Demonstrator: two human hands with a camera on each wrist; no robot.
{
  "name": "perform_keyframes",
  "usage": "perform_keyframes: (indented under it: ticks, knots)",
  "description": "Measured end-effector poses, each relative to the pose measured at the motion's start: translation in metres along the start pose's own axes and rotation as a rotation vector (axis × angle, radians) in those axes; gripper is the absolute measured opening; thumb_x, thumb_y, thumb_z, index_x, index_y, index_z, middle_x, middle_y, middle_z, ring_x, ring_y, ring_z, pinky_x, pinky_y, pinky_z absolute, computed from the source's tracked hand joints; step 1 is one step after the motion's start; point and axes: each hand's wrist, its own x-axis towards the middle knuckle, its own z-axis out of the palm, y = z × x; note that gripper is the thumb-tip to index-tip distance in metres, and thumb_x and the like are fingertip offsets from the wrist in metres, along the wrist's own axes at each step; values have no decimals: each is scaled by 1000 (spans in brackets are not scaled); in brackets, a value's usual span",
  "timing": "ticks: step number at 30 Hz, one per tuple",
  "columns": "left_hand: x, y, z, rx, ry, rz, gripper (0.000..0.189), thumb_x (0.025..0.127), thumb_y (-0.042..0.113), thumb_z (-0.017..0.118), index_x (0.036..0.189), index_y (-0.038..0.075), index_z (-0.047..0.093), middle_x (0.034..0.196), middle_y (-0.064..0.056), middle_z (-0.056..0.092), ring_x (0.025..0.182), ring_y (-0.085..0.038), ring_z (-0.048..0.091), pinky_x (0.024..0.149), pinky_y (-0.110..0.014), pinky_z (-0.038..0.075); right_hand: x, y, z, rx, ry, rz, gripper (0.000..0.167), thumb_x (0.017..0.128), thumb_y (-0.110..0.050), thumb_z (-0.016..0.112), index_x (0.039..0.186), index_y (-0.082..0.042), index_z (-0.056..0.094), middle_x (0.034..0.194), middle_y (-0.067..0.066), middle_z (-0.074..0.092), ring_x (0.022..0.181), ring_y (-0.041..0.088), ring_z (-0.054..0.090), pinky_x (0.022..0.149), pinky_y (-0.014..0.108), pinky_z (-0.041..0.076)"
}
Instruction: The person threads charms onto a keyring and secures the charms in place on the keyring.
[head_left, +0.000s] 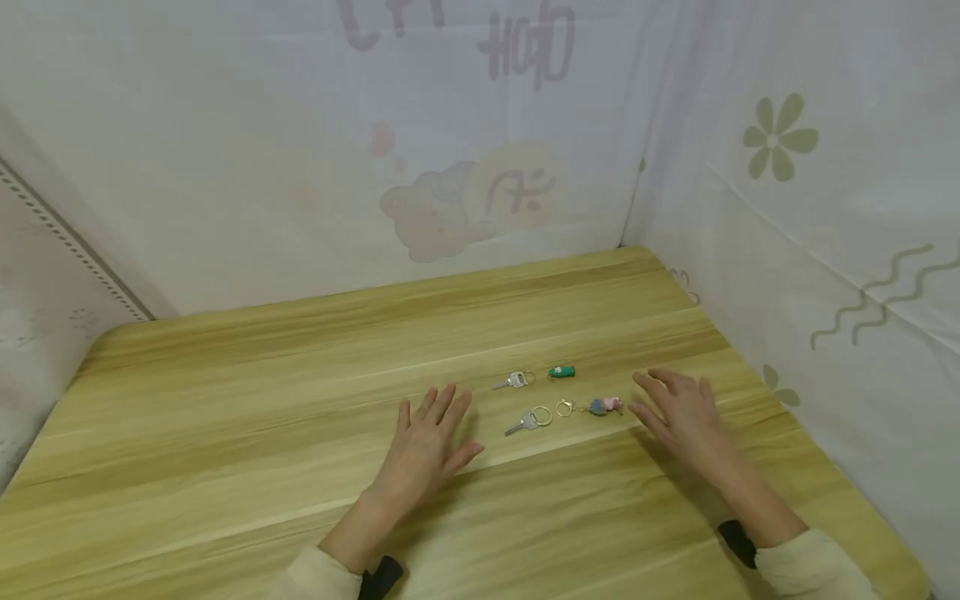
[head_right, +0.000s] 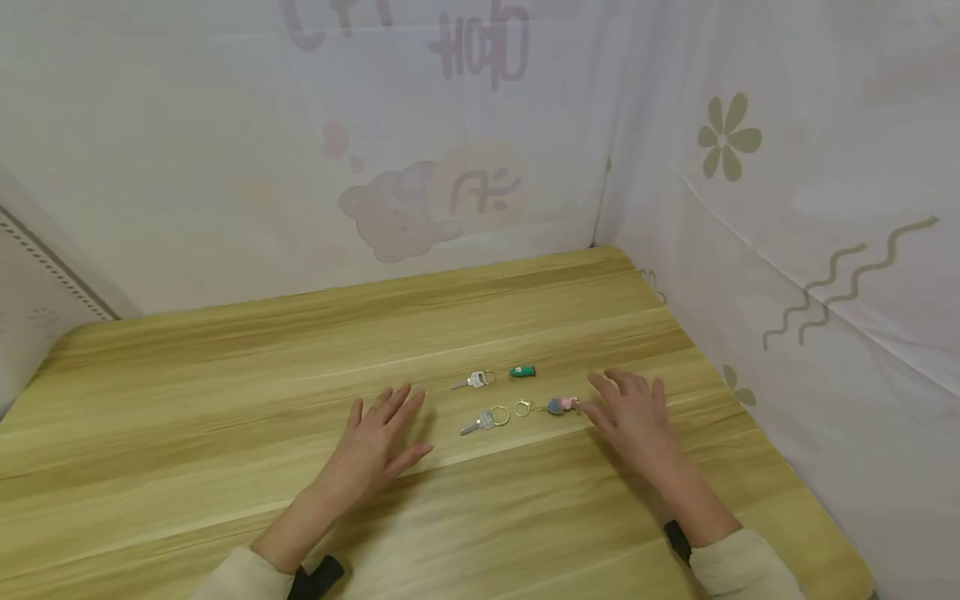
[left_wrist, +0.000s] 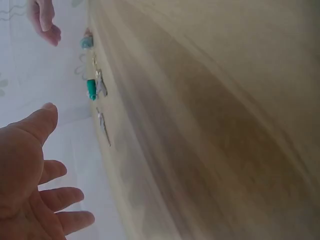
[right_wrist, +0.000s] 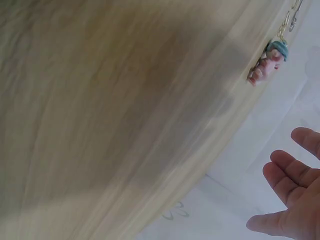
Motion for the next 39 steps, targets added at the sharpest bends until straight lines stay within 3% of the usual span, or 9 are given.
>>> perform_keyframes:
  ticks: [7, 11, 14, 18, 22, 31, 39]
  knots:
    - [5, 1, 9, -18, 22, 36, 54, 95, 24, 79, 138, -1, 60, 143, -28, 58, 130, -49, 56, 106, -76, 35, 7, -3, 10, 5, 16, -54, 39, 90, -10, 81, 124, 5, 70, 120, 30, 66, 112, 54, 61, 98, 85, 33]
    - [7, 2, 13, -19, 32, 52, 47, 92, 20, 82, 131, -1, 66, 136, -26, 63, 123, -46, 62, 105, -75, 38, 12, 1, 20, 18, 108, -191, 37, 80, -4, 87, 113, 4, 74, 106, 23, 71, 96, 44, 67, 85, 66, 49]
    - [10, 3, 16, -35, 38, 64, 42, 91, 17, 83, 126, -2, 69, 129, -24, 67, 118, -44, 65, 104, -72, 42, 17, 3, 29, 17, 176, -295, 38, 71, -2, 92, 105, 2, 76, 96, 19, 72, 85, 36, 67, 71, 53, 49]
    - [14, 3, 22, -55, 51, 84, 39, 88, 14, 85, 121, -2, 71, 121, -22, 70, 113, -42, 67, 101, -70, 46, 23, 2, 37, 28, 178, -340, 37, 68, -1, 94, 101, 0, 77, 93, 16, 71, 83, 34, 67, 74, 53, 54]
    - [16, 3, 27, -59, 65, 102, 38, 86, 13, 87, 118, -1, 72, 117, -20, 72, 110, -40, 68, 99, -69, 47, 25, -3, 41, 51, 153, -333, 35, 69, 1, 93, 101, 0, 77, 93, 15, 71, 83, 33, 67, 76, 53, 55]
    - [26, 8, 31, -87, 48, 117, 33, 86, 11, 87, 113, 1, 74, 112, -17, 72, 109, -38, 68, 100, -66, 47, 28, -17, 43, 105, -2, -211, 28, 80, -1, 87, 106, 0, 76, 98, 15, 69, 90, 34, 64, 81, 51, 53]
    - [40, 13, 38, -90, 35, 162, 28, 84, 7, 87, 108, 2, 74, 110, -14, 73, 108, -35, 69, 98, -67, 48, 36, -26, 46, 124, -65, -177, 26, 84, -7, 86, 107, -2, 77, 99, 12, 70, 92, 31, 63, 80, 48, 52]
